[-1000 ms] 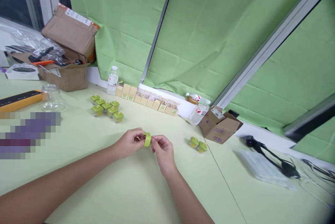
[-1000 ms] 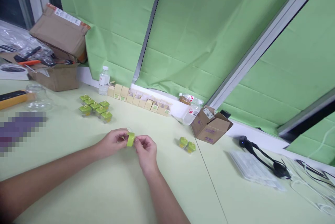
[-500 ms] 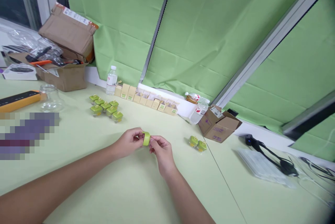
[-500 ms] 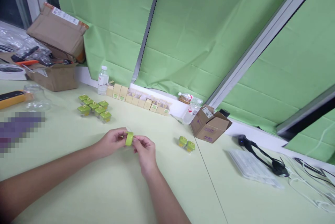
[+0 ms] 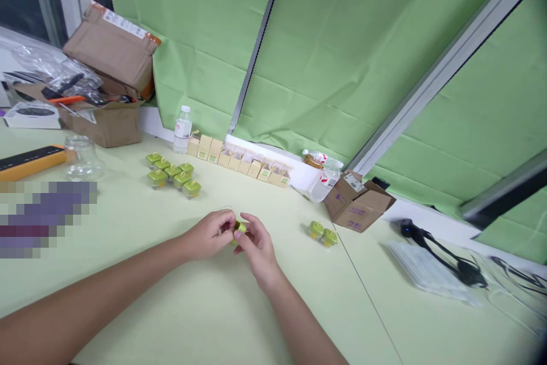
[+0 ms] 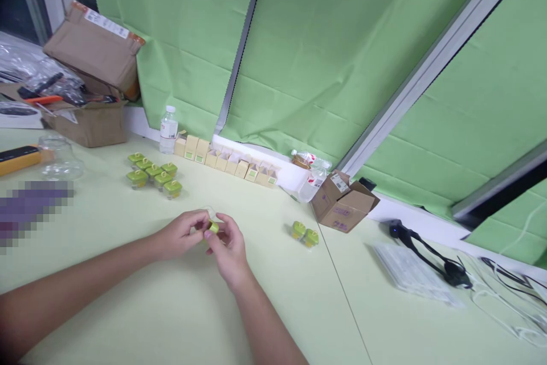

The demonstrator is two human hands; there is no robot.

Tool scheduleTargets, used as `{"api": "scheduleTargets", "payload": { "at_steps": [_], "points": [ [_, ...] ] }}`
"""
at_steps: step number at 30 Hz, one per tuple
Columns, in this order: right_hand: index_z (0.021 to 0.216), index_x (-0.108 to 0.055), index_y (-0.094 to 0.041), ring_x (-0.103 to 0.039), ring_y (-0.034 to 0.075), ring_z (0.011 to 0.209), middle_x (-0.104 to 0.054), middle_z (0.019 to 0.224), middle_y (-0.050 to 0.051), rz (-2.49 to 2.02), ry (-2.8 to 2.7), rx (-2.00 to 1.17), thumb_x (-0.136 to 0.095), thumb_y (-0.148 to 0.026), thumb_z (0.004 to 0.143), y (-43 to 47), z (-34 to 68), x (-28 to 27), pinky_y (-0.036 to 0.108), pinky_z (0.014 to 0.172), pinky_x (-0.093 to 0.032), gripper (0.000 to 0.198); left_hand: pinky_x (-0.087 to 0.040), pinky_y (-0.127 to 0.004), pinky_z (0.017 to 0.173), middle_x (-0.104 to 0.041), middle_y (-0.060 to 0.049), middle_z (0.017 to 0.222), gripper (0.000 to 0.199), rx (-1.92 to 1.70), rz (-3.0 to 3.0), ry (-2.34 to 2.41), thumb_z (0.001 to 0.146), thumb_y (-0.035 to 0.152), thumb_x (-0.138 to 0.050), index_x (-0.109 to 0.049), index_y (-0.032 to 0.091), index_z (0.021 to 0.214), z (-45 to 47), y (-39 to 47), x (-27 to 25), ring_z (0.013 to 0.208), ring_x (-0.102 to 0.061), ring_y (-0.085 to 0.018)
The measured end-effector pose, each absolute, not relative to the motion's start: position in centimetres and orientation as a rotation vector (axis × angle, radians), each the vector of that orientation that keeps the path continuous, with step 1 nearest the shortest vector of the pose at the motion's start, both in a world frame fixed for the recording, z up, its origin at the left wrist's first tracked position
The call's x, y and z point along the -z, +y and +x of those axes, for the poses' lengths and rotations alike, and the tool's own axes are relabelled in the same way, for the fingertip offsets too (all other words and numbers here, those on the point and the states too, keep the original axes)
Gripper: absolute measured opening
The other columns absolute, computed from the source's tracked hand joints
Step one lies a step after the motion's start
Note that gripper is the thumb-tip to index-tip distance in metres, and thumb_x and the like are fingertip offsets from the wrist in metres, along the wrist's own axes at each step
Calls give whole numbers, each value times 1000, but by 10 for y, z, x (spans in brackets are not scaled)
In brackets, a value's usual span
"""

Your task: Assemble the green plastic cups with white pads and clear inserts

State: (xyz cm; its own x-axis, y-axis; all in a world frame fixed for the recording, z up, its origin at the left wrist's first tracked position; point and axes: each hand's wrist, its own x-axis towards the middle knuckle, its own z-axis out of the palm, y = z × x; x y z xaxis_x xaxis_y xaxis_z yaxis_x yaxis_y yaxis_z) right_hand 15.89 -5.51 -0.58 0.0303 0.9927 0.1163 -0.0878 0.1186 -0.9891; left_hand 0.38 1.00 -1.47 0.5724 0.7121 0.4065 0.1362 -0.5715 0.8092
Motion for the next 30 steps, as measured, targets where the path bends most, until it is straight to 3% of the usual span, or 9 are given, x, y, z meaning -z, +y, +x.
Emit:
{"api": "scheduleTargets", "payload": {
  "at_steps": [5, 12, 17, 21, 30],
  "points": [
    [115, -64, -25, -59, 16, 76, -60, 92, 2, -1150, -1276, -1028, -68, -27, 75, -53, 169, 8, 29, 61, -54, 40, -35, -23, 60, -47, 5, 70, 8, -954, 2125, 693, 80, 15, -46, -43, 20, 75, -2, 12, 10, 63, -42, -11],
    [95, -62, -21, -62, 19, 84, -65, 94, 5, -1335, -1522, -487, -66, -31, 80, -52, 184, 4, 32, 73, -53, 19, -34, -23, 57, -53, 4, 67, 4, -913, 2261, 862, 75, 16, -51, -48, 19, 73, -19, 23, 0, 62, -48, -13],
    [93, -63, -22, -60, 23, 96, -67, 95, 5, -1416, -1739, -261, -71, -29, 76, -59, 185, -4, 39, 88, -48, 19, -31, -25, 56, -58, 2, 67, 4, -719, 2451, 895, 76, 21, -53, -57, 21, 75, -27, 22, -10, 61, -51, -14],
    [98, -62, -24, -58, 24, 101, -67, 98, 5, -1405, -1894, -261, -70, -23, 76, -62, 184, -6, 38, 89, -47, 24, -30, -26, 55, -62, 1, 67, 6, -629, 2471, 860, 74, 20, -55, -60, 21, 72, -30, 23, -8, 61, -55, -16],
    [103, -62, -23, -50, 28, 116, -69, 98, 4, -1426, -2063, -114, -72, -22, 75, -61, 185, 4, 43, 101, -38, 30, -23, -28, 53, -57, 1, 57, 12, -531, 2620, 881, 72, 18, -53, -51, 21, 60, -34, 31, 4, 54, -48, -16]
  ]
}}
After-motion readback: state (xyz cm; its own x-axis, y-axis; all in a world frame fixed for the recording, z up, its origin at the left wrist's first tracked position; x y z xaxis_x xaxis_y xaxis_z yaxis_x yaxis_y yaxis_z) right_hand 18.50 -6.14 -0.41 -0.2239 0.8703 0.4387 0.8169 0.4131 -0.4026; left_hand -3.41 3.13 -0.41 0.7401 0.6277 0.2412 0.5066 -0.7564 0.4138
